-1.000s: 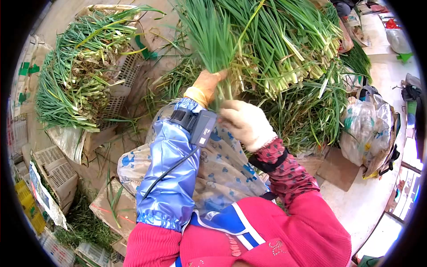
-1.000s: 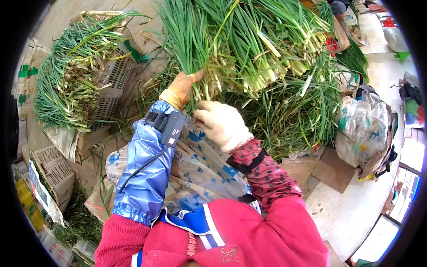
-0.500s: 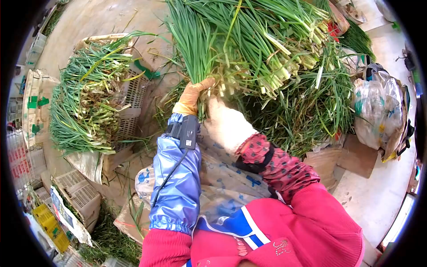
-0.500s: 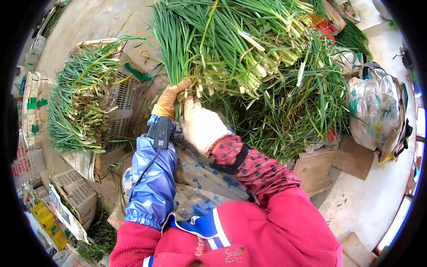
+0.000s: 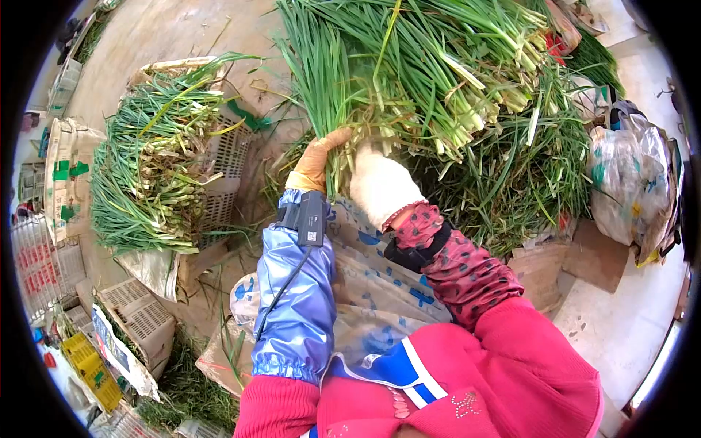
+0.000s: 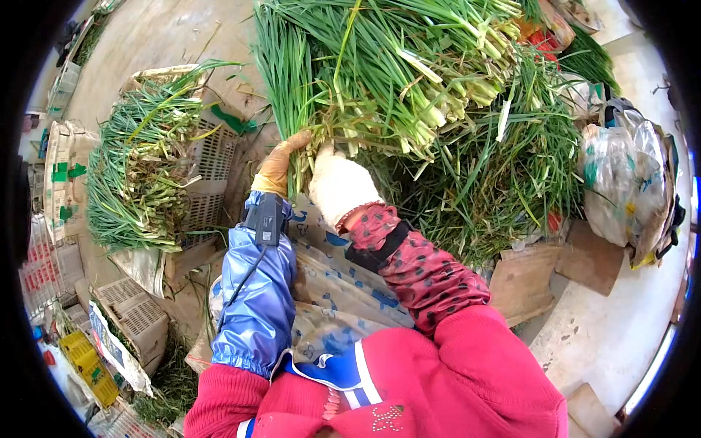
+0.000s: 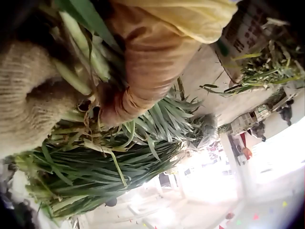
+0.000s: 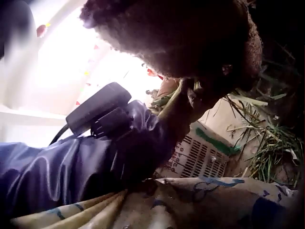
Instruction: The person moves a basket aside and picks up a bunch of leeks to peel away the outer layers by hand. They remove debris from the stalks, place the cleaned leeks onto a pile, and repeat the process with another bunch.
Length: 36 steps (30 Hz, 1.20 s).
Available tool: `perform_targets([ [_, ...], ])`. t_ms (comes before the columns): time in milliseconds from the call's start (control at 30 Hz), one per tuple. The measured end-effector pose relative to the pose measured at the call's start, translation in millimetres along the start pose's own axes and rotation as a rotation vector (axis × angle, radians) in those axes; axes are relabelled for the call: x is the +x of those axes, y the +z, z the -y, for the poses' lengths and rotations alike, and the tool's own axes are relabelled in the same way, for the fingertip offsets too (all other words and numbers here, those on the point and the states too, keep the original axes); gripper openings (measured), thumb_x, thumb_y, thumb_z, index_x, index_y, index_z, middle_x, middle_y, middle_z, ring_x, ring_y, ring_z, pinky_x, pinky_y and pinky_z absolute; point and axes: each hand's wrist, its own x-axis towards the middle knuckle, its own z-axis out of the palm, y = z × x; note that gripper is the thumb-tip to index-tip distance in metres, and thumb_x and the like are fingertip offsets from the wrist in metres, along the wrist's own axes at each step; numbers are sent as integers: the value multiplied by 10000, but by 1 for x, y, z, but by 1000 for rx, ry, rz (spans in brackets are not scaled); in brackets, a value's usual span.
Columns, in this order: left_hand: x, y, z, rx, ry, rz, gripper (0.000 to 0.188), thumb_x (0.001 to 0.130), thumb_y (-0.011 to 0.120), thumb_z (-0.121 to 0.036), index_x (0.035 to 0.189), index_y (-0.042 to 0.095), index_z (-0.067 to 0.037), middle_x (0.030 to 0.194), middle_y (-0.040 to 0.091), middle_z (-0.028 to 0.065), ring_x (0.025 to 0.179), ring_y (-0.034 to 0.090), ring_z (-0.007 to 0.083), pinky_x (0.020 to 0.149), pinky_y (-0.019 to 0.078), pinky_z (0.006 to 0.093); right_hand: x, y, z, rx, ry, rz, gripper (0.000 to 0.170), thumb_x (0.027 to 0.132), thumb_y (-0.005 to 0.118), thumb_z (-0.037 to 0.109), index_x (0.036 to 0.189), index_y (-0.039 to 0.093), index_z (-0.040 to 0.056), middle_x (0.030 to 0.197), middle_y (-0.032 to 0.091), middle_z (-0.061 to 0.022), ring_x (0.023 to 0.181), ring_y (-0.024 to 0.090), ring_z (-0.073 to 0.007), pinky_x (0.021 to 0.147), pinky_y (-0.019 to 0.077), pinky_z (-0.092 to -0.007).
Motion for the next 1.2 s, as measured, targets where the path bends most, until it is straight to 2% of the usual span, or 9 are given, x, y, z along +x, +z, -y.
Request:
perform_targets([
  [167, 0, -2, -2, -56, -44, 38, 306, 846, 654, -117, 1129, 614, -8, 1009, 685, 131, 834, 677, 252, 775, 573, 390, -11, -5, 7, 17, -27, 101, 376, 885, 460, 160, 1181, 474, -71, 924, 657, -258, 913, 646, -383, 776, 520, -465],
  [300, 3, -7, -5, -37, -10, 70, 300, 850, 656, -128, 1117, 617, 4, 984, 688, 130, 792, 683, 237, 705, 587, 361, -24, -40, 5, -109, -96, 100, 287, 903, 480, 264, 1081, 603, 76, 901, 657, -216, 859, 635, -406, 751, 520, -465],
  [400, -7, -4, -6, -101, 15, 159, 282, 859, 654, -142, 1093, 620, 11, 961, 691, 123, 767, 690, 217, 658, 608, 340, -19, -52, -3, 118, -244, -343, 239, 912, 479, 262, 979, 610, 73, 862, 640, -223, 844, 628, -391, 741, 504, -468],
  [467, -11, 3, -6, -125, 41, 171, 282, 863, 648, -144, 1095, 613, 12, 950, 692, 121, 770, 694, 213, 659, 615, 345, 0, -58, -1, 259, -399, -381, 223, 911, 486, 252, 980, 610, 80, 857, 628, -228, 841, 617, -403, 730, 502, -465],
  [567, -11, 1, -5, -167, 21, 116, 277, 872, 608, -106, 1113, 593, 30, 994, 674, 156, 827, 687, 274, 736, 604, 429, 43, -54, -16, 11, -412, -194, 246, 899, 472, 220, 964, 629, 42, 906, 654, -202, 879, 624, -397, 767, 512, -440],
  [633, -9, -6, -8, -134, 24, 136, 280, 871, 596, -95, 1113, 588, 46, 1029, 662, 185, 853, 682, 307, 755, 593, 453, 67, -58, -37, 61, -231, -3, 345, 916, 464, 206, 1159, 614, 13, 1015, 669, -197, 921, 649, -316, 817, 505, -368],
  [733, -14, -10, -13, -86, 9, 147, 283, 868, 597, -104, 1102, 591, 55, 1017, 666, 204, 840, 684, 317, 739, 593, 447, 71, -53, -43, 155, -227, -123, 353, 920, 471, 193, 1177, 606, -9, 1004, 685, -166, 855, 667, -253, 768, 510, -341],
  [1000, -19, 6, -16, 105, 87, -94, 189, 853, 645, -118, 990, 632, 12, 796, 669, 120, 617, 654, 234, 482, 540, 335, 32, -44, 2, -258, -367, -255, 300, 866, 562, 249, 1119, 599, 91, 931, 666, -182, 925, 637, -357, 812, 507, -439],
  [1200, -38, 19, -30, 294, 395, -178, 255, 777, 685, -31, 1018, 621, 25, 846, 684, 124, 566, 614, 161, 438, 476, 266, 74, -33, 1, -488, -186, 58, 263, 860, 540, 169, 1072, 670, 82, 971, 698, -153, 893, 689, -299, 767, 544, -430],
])
